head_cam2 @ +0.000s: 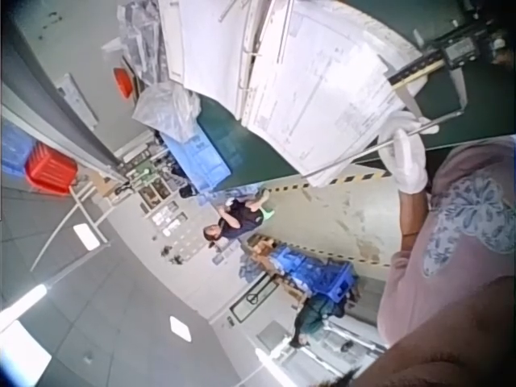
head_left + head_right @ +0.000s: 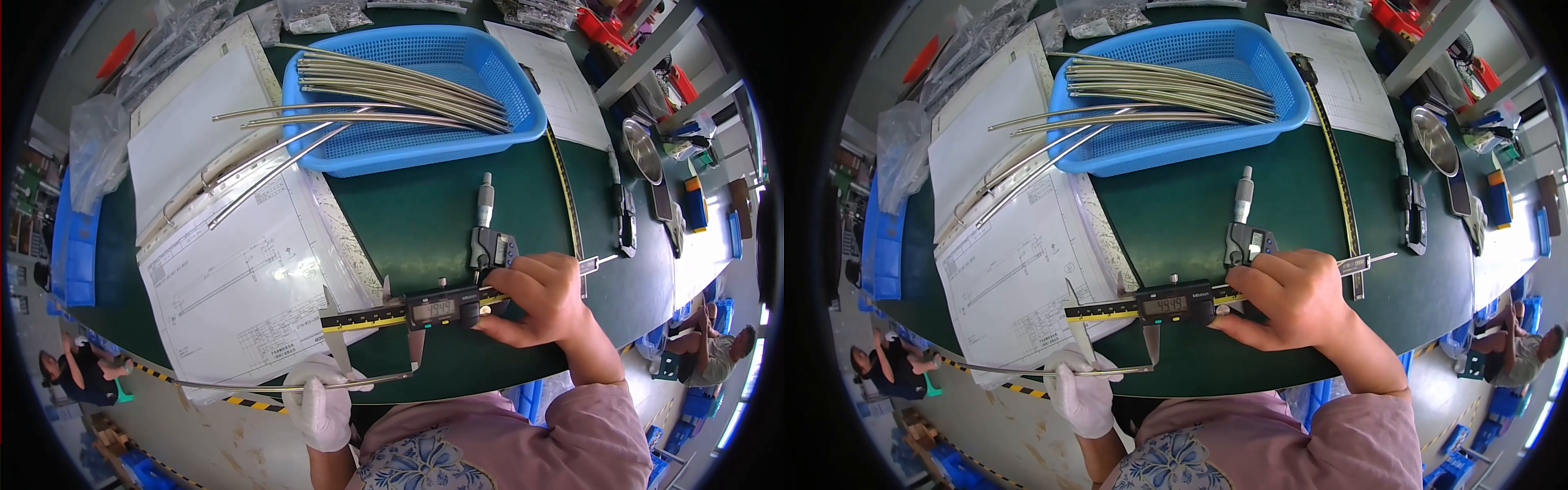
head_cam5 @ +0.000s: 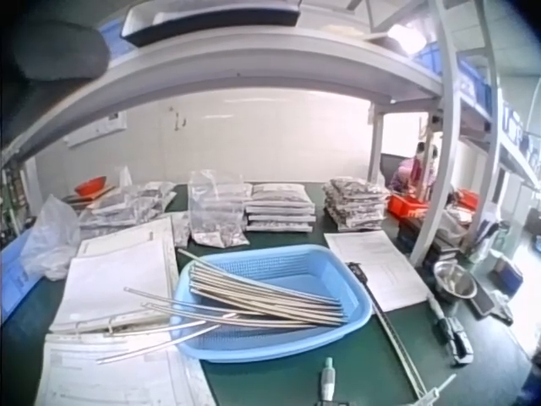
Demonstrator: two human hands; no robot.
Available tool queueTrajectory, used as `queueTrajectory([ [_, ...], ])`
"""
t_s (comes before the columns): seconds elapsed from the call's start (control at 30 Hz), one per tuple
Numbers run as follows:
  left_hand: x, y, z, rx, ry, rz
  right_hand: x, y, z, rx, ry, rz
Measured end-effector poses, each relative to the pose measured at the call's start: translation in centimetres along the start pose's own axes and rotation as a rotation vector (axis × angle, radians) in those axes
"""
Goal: Measure the length of metal rods using a digital caliper according to technical specifications.
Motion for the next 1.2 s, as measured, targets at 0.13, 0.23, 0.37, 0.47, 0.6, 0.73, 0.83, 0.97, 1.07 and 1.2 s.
queueTrajectory([
  [0.13, 0.03, -0.11, 0.02, 0.006, 0.013, 0.009, 0.09, -0.01, -0.07, -0.015, 0.012, -0.021],
  [0.23, 0.19, -0.04, 0.01, 0.025, 0.017, -0.027, 0.0, 0.14, 0.07, 0.0, -0.006, 0.007],
  [0.37, 0.24, 0.35, 0.22, 0.078, 0.037, -0.011, -0.05, 0.05, -0.04, -0.003, -0.002, 0.002],
  [0.47, 0.34, 0.49, 0.31, 0.144, 0.05, 0.008, -0.02, 0.04, 0.01, 0.005, -0.003, 0.011],
  [0.6, 0.3, 0.33, 0.28, 0.156, 0.041, 0.011, -0.01, 0.1, 0.05, 0.004, 0.002, 0.009],
  [0.73, 0.19, 0.22, 0.37, 0.153, 0.044, 0.021, 0.01, 0.11, -0.07, 0.002, 0.0, 0.005],
  [0.83, 0.13, 0.31, 0.34, 0.158, 0.048, 0.009, -0.16, 0.1, -0.05, 0.0, 0.004, 0.009],
  [0.97, 0.45, 0.39, -0.07, 0.154, 0.073, -0.013, -0.36, -0.17, 0.19, -0.011, 0.015, 0.009],
  [1.07, 0.0, -0.31, 0.4, 0.067, 0.066, 0.048, 0.01, 0.18, -0.08, 0.026, -0.018, 0.017],
  [1.2, 0.18, 0.07, 0.48, 0.126, 0.109, 0.032, 0.01, -0.05, 0.05, 0.0, -0.008, 0.012],
])
Point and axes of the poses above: each hand's wrist, its own x-axis away from the middle knuckle, its own y-axis out of the back of the hand, z = x × y, the point moved 7 cm from there along -x, towards the middle knuckle, and after that the axes turned 12 degrees about -y, right-handed, at the moved point
